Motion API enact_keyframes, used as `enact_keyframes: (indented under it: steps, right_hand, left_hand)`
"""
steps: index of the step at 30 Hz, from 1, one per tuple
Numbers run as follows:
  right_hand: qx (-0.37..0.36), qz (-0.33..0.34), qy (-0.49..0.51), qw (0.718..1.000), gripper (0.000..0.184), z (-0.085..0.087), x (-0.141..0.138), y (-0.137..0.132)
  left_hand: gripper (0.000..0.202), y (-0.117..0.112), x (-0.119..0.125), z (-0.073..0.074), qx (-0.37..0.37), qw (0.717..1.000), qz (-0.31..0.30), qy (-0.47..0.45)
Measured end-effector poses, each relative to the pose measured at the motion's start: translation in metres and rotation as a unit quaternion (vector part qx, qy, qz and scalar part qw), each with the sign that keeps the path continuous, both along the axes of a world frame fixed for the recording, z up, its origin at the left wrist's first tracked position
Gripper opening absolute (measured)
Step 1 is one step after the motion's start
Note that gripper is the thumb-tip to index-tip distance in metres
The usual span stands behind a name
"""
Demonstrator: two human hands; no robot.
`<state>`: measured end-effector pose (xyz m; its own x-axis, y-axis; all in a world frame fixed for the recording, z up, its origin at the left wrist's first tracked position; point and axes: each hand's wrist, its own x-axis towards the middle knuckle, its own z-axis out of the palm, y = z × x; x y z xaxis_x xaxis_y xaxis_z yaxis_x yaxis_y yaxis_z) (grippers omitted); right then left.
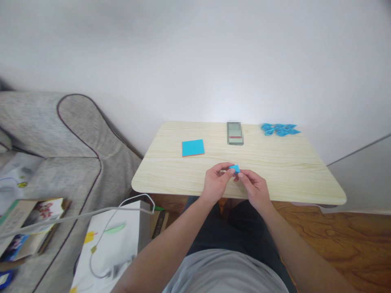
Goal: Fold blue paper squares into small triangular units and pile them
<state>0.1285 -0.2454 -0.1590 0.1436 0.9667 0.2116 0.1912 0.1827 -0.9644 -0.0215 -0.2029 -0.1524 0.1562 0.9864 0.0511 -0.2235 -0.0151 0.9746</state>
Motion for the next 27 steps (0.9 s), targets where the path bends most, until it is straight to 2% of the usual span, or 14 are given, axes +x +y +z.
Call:
enact_keyframes:
  steps: [3,6,10,13,15,18,24,27]
  right_hand:
    - [-0.011,-0.010,0.007,1.000,0.025,-0.002,0.000,0.002]
    - [-0.013,-0.024,0.030,0.999,0.024,-0.009,0.001,0.005]
    - [-0.001,-0.019,0.045,0.999,0.035,-0.015,0.001,0.011]
    - [-0.011,0.002,-0.008,1.000,0.028,-0.014,0.002,0.014]
    - [-0.006,0.003,-0.061,0.998,0.023,-0.010,0.003,0.015]
    - [-0.003,-0.010,-0.123,0.992,0.021,-0.006,0.003,0.015]
    - [-0.046,-0.011,-0.152,0.987,0.021,-0.002,0.002,0.015]
    - [-0.041,-0.008,-0.187,0.982,0.022,-0.003,0.003,0.015]
  left_hand:
    - [0.025,0.000,-0.002,0.000,0.019,1.000,-0.002,0.023]
    - [0.019,0.002,-0.007,0.001,0.066,0.993,-0.001,0.096]
    - [0.015,0.006,-0.015,0.006,0.186,0.957,-0.018,0.221]
    - [0.016,0.008,-0.021,0.011,0.248,0.925,-0.037,0.287]
    - [0.017,0.010,-0.023,0.013,0.264,0.912,-0.035,0.313]
    - [0.017,0.012,-0.026,0.013,0.270,0.907,-0.026,0.322]
    - [0.013,0.018,-0.029,0.006,0.266,0.906,-0.014,0.330]
    - [0.009,0.020,-0.030,0.005,0.279,0.897,-0.020,0.344]
